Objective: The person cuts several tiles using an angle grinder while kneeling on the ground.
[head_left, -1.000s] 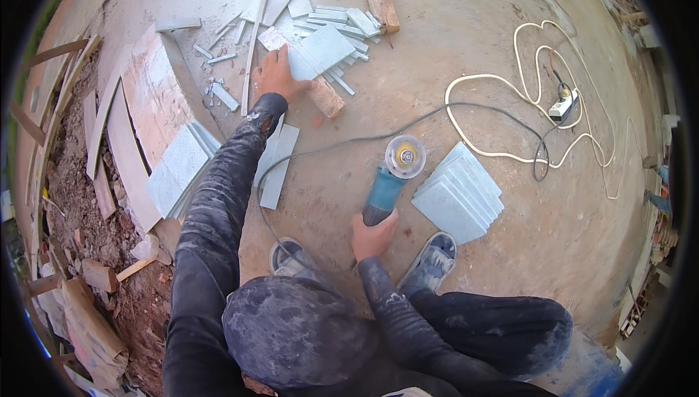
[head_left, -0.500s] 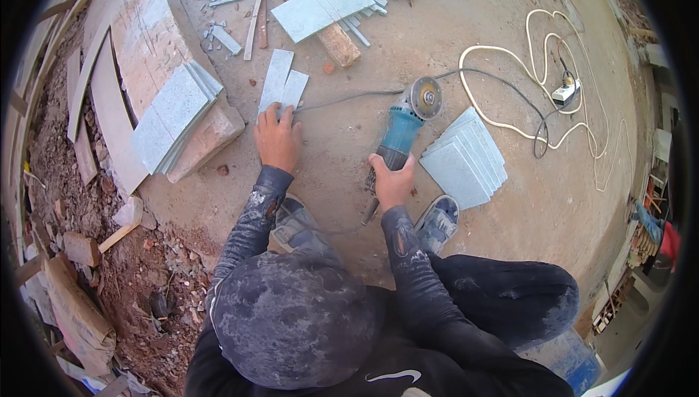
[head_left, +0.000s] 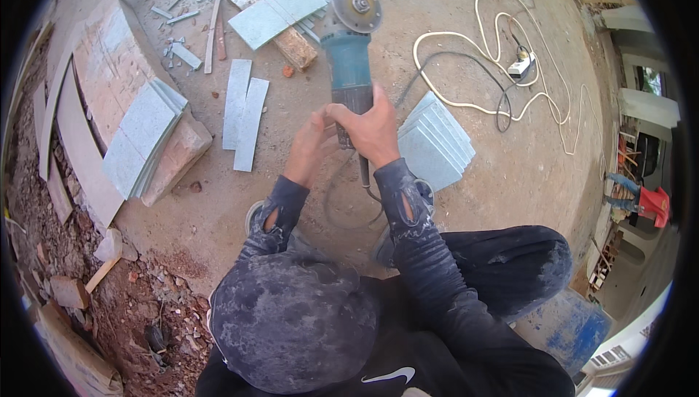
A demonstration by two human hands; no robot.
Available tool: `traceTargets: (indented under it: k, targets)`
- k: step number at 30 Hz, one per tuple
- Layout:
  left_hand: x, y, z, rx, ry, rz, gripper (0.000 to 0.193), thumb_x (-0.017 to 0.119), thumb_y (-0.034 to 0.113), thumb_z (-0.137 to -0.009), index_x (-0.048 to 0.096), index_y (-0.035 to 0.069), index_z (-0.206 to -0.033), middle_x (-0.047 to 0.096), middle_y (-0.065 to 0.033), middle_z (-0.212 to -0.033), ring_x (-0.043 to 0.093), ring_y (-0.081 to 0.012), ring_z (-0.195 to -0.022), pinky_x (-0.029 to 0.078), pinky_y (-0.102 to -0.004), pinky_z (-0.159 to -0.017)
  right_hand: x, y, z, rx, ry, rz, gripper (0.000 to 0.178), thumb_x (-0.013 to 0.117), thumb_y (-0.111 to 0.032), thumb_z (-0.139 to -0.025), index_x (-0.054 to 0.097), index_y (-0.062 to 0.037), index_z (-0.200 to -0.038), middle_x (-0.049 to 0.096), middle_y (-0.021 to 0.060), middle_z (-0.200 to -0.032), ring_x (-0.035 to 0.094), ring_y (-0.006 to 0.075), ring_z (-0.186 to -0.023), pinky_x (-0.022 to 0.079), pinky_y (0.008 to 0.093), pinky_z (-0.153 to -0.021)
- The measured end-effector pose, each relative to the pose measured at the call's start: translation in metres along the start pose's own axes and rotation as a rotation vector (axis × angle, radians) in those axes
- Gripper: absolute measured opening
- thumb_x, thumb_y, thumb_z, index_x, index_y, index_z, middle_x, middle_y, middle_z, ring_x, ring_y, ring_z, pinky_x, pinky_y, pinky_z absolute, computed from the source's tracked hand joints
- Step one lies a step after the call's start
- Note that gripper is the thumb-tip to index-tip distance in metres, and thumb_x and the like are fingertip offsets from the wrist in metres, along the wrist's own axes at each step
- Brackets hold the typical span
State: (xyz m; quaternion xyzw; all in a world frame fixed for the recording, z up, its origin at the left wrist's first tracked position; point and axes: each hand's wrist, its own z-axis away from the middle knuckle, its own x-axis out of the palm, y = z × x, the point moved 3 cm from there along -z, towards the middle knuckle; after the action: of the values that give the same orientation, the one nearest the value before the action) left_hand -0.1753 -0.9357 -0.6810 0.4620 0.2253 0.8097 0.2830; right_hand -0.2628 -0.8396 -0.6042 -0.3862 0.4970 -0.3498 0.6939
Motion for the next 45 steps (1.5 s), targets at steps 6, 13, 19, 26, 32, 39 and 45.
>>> traceTargets:
  k: [6, 13, 19, 26, 32, 39, 45]
  targets:
    - [-0.003, 0.058, -0.029, 0.037, 0.012, -0.242, 0.048, 0.068, 0.028, -0.089, 0.051, -0.003, -0.122, 0.064, -0.0143, -0.106, 0.066, -0.0259, -0.095, 0.056, -0.0377, -0.081, 0.025, 0.015, 0.025, -0.204, -0.217, 0.000, 0.069, 0.081, -0.033, -0.071, 0.056, 0.0046, -0.122, 0.067, 0.0161, -0.096, 0.065, 0.0257, -0.096, 0.048, 0.0366, -0.087]
    - [-0.055, 0.032, -0.018, -0.079, 0.125, -0.006, 0.045, 0.065, 0.026, -0.087, 0.054, -0.008, -0.114, 0.066, -0.0187, -0.098, 0.068, -0.0262, -0.085, 0.058, -0.0367, -0.076, -0.104, -0.012, -0.137, -0.252, -0.519, 0.908, 0.074, 0.076, -0.050, -0.073, 0.058, -0.0049, -0.129, 0.069, 0.0199, -0.106, 0.065, 0.0355, -0.103, 0.051, 0.0409, -0.089]
    - [-0.039, 0.062, -0.004, -0.037, 0.027, -0.078, 0.043, 0.069, 0.021, -0.085, 0.051, -0.003, -0.115, 0.064, -0.0159, -0.096, 0.067, -0.0240, -0.086, 0.058, -0.0366, -0.073, -0.127, -0.069, -0.155, -0.353, -0.597, 1.441, 0.067, 0.075, -0.047, -0.079, 0.059, 0.0005, -0.124, 0.069, 0.0220, -0.101, 0.068, 0.0365, -0.095, 0.053, 0.0411, -0.084]
    - [0.035, 0.104, -0.035, 0.187, -0.001, -0.204, 0.060, 0.073, 0.022, -0.085, 0.038, 0.001, -0.130, 0.056, -0.0111, -0.112, 0.059, -0.0192, -0.102, 0.051, -0.0333, -0.086, -0.027, -0.073, -0.033, -0.199, -0.748, 0.475, 0.106, 0.076, -0.056, -0.075, 0.028, 0.0070, -0.145, 0.056, 0.0259, -0.126, 0.060, 0.0328, -0.112, 0.050, 0.0391, -0.092]
    - [0.084, 0.140, -0.045, 0.372, -0.071, -0.320, 0.070, 0.064, 0.029, -0.094, 0.025, -0.004, -0.142, 0.048, -0.0206, -0.131, 0.051, -0.0240, -0.121, 0.045, -0.0345, -0.099, -0.018, -0.070, -0.062, -0.108, -0.573, -0.226, 0.079, 0.081, -0.023, -0.075, 0.037, 0.0014, -0.135, 0.056, 0.0133, -0.117, 0.059, 0.0182, -0.102, 0.051, 0.0314, -0.087]
    - [0.102, 0.168, -0.012, 0.345, -0.290, -1.026, 0.087, 0.067, 0.041, -0.091, 0.021, -0.003, -0.150, 0.040, -0.0304, -0.140, 0.047, -0.0358, -0.130, 0.044, -0.0400, -0.103, -0.033, -0.074, -0.094, -0.177, -0.523, -0.579, 0.065, 0.075, -0.007, -0.075, 0.044, -0.0011, -0.131, 0.060, 0.0087, -0.112, 0.061, 0.0174, -0.100, 0.052, 0.0329, -0.087]
    - [0.131, 0.219, -0.037, 0.627, -0.079, -1.380, 0.076, 0.078, 0.028, -0.079, 0.039, -0.008, -0.133, 0.065, -0.0272, -0.098, 0.066, -0.0392, -0.094, 0.053, -0.0414, -0.080, -0.026, -0.140, -0.136, -0.268, -0.551, -0.775, 0.044, 0.075, -0.008, -0.078, 0.054, -0.0023, -0.116, 0.063, 0.0064, -0.100, 0.065, 0.0149, -0.084, 0.057, 0.0310, -0.077]
